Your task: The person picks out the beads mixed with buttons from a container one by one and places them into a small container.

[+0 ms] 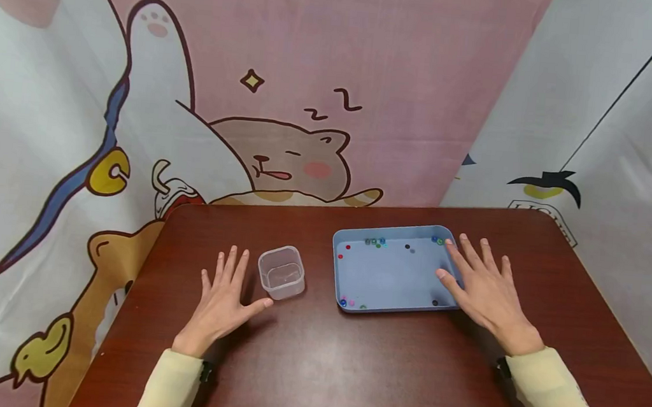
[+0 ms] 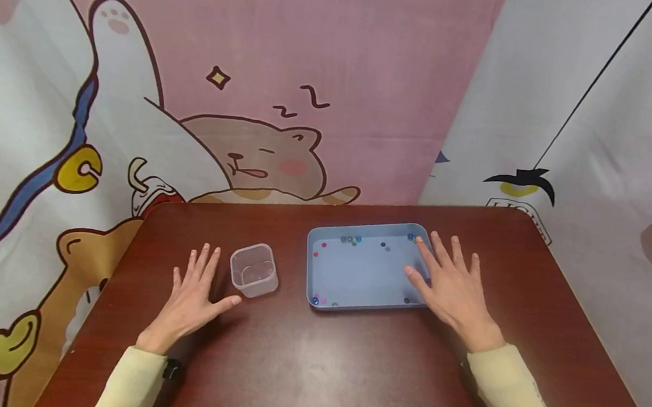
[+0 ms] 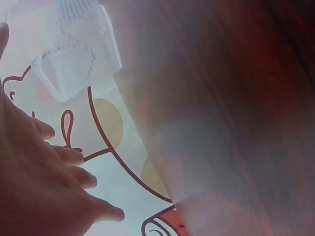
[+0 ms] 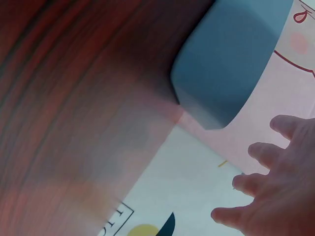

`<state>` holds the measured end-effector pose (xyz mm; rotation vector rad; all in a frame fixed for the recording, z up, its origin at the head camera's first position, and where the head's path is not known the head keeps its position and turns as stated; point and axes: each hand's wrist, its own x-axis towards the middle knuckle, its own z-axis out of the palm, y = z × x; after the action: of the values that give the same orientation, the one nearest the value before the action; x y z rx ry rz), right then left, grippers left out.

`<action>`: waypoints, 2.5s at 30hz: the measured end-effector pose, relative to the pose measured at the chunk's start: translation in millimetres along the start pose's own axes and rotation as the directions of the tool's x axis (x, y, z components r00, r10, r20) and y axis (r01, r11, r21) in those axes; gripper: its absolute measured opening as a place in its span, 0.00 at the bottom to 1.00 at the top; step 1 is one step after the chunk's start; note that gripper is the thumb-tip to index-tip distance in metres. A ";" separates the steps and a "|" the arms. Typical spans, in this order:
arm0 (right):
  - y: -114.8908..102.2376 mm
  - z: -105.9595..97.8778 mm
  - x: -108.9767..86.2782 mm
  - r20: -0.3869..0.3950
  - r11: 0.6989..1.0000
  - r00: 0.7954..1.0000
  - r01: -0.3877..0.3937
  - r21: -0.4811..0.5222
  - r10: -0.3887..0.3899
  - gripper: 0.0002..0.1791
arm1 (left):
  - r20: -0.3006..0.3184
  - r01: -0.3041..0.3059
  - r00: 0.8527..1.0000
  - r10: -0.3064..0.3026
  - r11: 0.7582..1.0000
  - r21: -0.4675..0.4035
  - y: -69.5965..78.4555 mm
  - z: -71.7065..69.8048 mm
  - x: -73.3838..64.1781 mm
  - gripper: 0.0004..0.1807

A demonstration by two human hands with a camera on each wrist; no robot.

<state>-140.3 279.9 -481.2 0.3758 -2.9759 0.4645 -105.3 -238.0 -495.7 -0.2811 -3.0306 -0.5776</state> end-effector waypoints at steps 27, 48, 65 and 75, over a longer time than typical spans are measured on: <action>-52.9 22.7 13.1 0.015 0.985 0.991 0.134 0.107 -0.136 0.41 | 0.070 0.011 0.997 0.009 0.961 -0.277 17.2 12.9 23.6 0.64; -91.6 37.6 31.5 0.044 0.955 0.963 0.259 0.145 -0.267 0.41 | 0.042 0.004 0.999 0.013 0.924 -0.383 18.6 17.2 29.9 0.58; -109.4 54.1 43.0 0.126 0.912 0.909 0.377 0.160 -0.398 0.41 | 0.078 0.035 0.997 -0.001 0.897 -0.441 17.7 13.3 31.5 0.55; -121.4 61.1 49.5 0.167 0.872 0.862 0.445 0.203 -0.479 0.37 | 0.103 0.036 0.995 0.010 0.898 -0.438 16.4 12.0 30.7 0.55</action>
<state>-160.8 137.7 -497.4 1.1968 -2.8926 0.6331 -132.5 -213.4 -498.6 -0.3126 -2.9581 -1.2908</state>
